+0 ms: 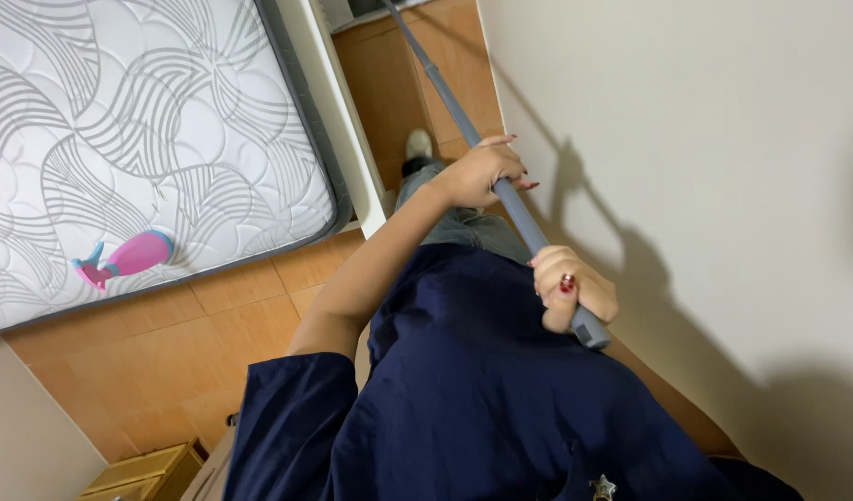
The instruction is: The person mops a tiled floor in a bedroom using a flat mop and a spray bottle. They move around a bed and a door, spraying the floor and wiping it with the mop.
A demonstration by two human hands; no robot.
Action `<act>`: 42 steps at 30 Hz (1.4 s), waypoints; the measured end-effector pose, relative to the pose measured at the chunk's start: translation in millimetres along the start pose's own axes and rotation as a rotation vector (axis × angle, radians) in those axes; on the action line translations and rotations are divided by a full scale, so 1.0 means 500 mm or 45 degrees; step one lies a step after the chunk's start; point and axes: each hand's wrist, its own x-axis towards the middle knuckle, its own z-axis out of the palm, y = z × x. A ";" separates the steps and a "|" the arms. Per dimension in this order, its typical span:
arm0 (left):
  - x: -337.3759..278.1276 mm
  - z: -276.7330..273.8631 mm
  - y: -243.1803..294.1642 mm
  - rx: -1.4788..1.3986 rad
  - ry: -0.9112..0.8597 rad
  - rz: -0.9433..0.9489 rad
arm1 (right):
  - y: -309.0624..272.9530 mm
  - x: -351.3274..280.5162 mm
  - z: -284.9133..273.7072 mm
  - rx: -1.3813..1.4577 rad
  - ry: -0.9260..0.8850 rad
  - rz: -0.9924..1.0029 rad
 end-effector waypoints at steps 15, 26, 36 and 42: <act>0.058 -0.395 -0.316 0.078 0.251 -0.259 | 0.287 0.318 0.280 -0.108 -0.717 -0.207; 0.119 -0.726 -0.543 0.137 0.402 -0.518 | 0.476 0.556 0.579 -0.177 -0.649 -0.172; 0.312 -0.989 -0.713 0.158 0.479 -0.527 | 0.672 0.858 0.687 -0.158 -0.612 -0.220; 0.478 -1.206 -0.851 0.124 0.600 -0.501 | 0.764 1.137 0.773 -0.148 -0.709 -0.218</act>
